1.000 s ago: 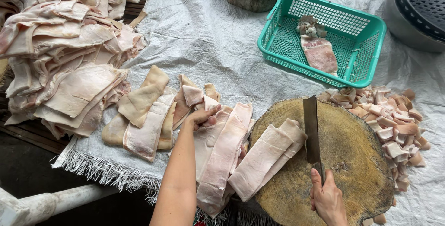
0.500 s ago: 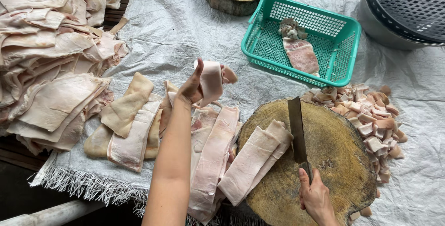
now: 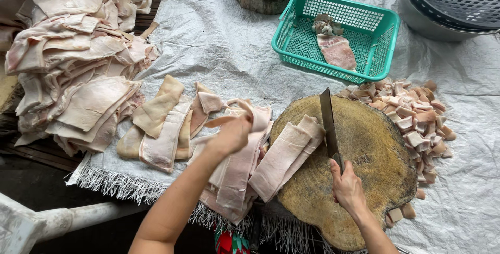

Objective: The person slices strips of pork skin into small cubes using a large cleaver on a wooden cutting board, moving the finished pieces into a pile.

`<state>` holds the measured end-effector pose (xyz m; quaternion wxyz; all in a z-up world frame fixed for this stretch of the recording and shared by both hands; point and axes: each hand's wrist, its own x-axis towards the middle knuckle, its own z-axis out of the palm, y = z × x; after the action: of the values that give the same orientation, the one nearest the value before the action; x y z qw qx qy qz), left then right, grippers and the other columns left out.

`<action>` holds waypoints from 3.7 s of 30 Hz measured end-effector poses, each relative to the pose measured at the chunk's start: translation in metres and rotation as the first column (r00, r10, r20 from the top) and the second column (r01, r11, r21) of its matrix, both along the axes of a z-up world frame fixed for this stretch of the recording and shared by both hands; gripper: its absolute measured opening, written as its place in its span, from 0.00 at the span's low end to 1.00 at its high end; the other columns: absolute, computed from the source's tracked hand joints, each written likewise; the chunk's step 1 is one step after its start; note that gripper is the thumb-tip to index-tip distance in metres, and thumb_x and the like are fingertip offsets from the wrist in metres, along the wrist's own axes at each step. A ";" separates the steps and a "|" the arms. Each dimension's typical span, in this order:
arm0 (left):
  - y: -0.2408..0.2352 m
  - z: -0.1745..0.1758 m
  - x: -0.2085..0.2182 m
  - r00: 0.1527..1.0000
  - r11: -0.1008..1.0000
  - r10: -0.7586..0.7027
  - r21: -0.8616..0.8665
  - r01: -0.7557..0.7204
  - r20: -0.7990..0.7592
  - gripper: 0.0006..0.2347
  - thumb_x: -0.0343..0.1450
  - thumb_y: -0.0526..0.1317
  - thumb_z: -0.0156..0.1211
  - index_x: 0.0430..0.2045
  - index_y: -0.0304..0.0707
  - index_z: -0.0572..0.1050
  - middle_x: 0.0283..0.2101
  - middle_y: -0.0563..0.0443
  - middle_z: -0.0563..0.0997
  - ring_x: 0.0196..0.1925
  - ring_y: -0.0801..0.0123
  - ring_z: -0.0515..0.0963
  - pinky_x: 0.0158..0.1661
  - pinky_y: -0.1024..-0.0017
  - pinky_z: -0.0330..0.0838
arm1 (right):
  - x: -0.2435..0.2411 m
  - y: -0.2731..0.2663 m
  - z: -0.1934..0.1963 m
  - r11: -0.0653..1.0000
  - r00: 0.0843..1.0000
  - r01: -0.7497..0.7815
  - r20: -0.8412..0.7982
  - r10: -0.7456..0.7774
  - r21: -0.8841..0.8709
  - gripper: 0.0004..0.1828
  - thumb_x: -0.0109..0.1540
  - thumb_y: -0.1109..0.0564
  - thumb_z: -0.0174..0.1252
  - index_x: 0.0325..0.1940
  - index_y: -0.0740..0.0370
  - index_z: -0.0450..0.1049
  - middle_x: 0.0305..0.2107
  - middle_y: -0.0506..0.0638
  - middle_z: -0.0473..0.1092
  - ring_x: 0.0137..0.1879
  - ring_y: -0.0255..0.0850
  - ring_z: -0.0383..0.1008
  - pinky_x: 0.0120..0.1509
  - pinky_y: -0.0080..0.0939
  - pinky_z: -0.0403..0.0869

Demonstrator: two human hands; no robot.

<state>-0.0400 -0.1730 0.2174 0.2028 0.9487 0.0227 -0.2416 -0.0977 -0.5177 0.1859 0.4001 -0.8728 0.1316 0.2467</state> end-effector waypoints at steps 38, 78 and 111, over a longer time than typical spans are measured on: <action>0.019 0.072 0.055 0.963 0.465 0.177 -0.845 -0.264 -0.203 0.15 0.78 0.45 0.51 0.56 0.37 0.72 0.44 0.52 0.80 0.41 0.70 0.82 0.46 0.65 0.83 | -0.015 -0.054 0.022 0.971 0.996 0.083 -0.006 -0.083 0.225 0.32 0.67 0.33 0.42 0.45 0.67 0.66 0.16 0.52 0.68 0.17 0.40 0.70 0.20 0.45 0.72; -0.316 -0.117 -0.063 0.931 0.939 -0.228 -0.190 0.287 0.284 0.15 0.77 0.37 0.46 0.55 0.59 0.77 0.49 0.42 0.79 0.47 0.50 0.82 0.48 0.57 0.78 | -0.125 -0.159 0.004 0.958 0.962 -0.070 0.237 0.139 -0.277 0.29 0.69 0.34 0.41 0.46 0.65 0.61 0.28 0.75 0.73 0.39 0.75 0.74 0.42 0.70 0.73; -0.316 -0.114 -0.111 0.948 0.933 0.085 -0.358 0.032 0.308 0.13 0.71 0.32 0.51 0.49 0.31 0.77 0.42 0.32 0.74 0.44 0.44 0.78 0.48 0.53 0.76 | -0.199 -0.153 0.021 0.984 0.983 -0.040 0.171 0.071 -0.175 0.29 0.68 0.36 0.43 0.53 0.67 0.63 0.19 0.72 0.72 0.32 0.70 0.76 0.37 0.66 0.73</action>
<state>-0.1505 -0.4892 0.1029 0.3766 0.9217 -0.0418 -0.0828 -0.2969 -0.6708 0.2074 0.3269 -0.9256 0.0919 0.1675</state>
